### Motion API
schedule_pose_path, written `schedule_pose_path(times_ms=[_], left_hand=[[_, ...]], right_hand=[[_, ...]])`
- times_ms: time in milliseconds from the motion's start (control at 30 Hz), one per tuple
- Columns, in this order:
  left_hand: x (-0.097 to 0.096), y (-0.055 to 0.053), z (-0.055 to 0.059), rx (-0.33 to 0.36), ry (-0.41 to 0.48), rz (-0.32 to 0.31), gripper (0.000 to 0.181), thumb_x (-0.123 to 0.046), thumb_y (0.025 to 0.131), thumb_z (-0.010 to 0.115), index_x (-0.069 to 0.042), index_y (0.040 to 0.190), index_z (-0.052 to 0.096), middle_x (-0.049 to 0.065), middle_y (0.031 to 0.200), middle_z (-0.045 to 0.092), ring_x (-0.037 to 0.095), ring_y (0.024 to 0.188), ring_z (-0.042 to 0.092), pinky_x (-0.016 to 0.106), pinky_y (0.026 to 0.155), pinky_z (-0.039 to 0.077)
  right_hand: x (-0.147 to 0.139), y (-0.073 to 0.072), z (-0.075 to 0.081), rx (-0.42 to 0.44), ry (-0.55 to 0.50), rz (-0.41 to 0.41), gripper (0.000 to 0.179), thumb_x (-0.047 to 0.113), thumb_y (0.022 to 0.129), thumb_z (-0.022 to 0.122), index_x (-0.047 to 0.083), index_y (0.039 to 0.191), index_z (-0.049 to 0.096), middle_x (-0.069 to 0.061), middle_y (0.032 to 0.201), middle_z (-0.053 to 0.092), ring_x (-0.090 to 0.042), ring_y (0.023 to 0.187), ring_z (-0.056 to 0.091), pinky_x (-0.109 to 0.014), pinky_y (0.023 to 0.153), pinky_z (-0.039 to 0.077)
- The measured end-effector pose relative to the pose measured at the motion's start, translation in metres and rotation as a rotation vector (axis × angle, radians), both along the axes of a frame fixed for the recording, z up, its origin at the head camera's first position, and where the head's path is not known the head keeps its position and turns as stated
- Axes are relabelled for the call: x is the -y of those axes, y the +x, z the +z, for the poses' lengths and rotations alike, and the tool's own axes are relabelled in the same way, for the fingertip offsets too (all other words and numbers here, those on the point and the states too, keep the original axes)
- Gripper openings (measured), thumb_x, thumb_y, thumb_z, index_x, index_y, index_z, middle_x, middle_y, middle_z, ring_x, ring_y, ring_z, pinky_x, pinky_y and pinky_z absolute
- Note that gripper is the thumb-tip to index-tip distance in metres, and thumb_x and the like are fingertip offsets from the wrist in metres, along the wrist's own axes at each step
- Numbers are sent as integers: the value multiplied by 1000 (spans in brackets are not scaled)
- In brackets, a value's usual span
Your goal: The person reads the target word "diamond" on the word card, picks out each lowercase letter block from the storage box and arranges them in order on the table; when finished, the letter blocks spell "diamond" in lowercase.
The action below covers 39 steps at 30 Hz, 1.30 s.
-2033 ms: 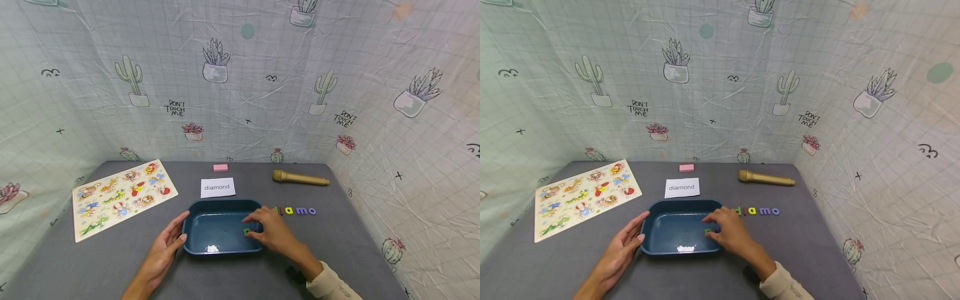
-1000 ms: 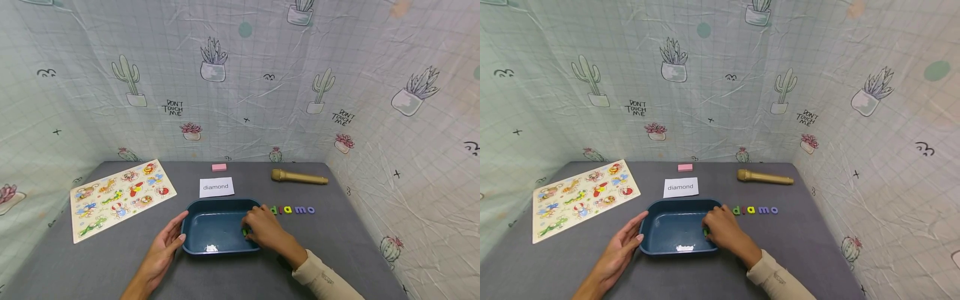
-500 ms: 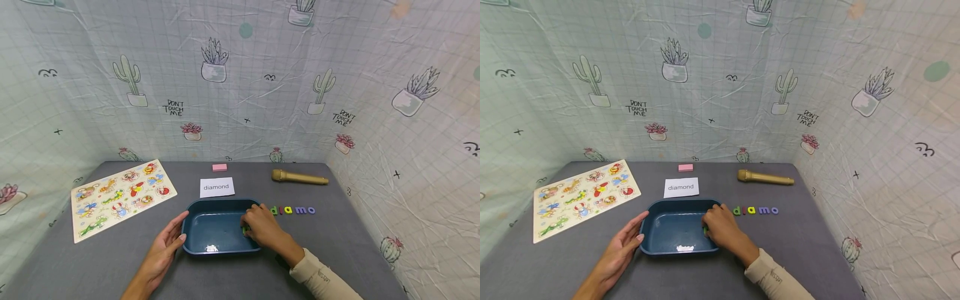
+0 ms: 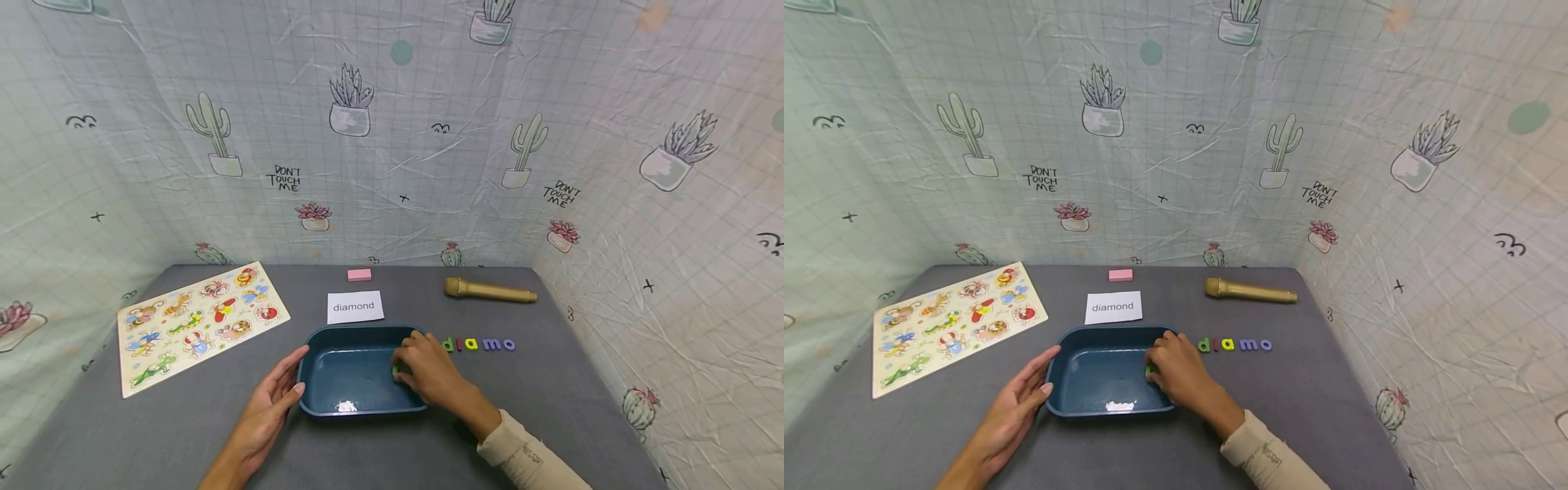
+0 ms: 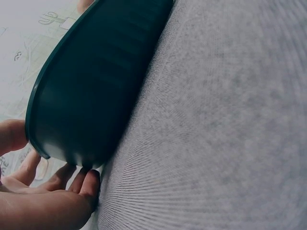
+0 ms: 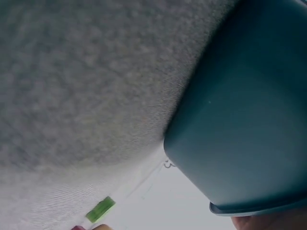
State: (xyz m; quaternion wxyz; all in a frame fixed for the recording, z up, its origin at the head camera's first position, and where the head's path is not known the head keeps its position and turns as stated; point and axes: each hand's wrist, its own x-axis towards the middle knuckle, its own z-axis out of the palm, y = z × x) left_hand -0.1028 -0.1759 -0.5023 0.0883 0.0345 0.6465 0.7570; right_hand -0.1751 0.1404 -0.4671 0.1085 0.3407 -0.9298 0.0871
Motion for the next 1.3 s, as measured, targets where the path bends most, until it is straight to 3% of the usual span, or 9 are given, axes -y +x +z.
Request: schedule_pose_path(times_ms=[400,767,1033,1300], left_hand=[[-1,0,1,14,-6,6,64,-13,108,60,-18,165,33,6,177,20,32,166,10,2,104,37],[0,0,-1,-1,-4,0,64,-13,108,60,-17,166,33,6,177,21,32,166,10,2,105,36],[1,1,-1,-11,3,-5,63,-12,108,59,-16,166,32,7,177,20,33,166,8,3,106,36],[0,0,-1,-6,-1,0,64,-13,108,60,-16,166,32,6,177,21,32,166,9,2,106,35]], right_hand=[[-11,0,1,-169,-172,52,23,28,85,91,20,105,83,7,98,74,-12,89,54,-30,76,43],[-31,-8,9,-308,-268,35,32,24,75,98,17,103,84,5,94,75,-13,86,55,-30,72,40],[-47,-8,17,-328,-279,6,35,20,71,100,15,103,84,3,92,75,-15,86,56,-31,71,41],[-66,-11,14,-327,-302,-42,37,17,69,101,13,102,85,1,92,76,-16,84,56,-34,72,41]])
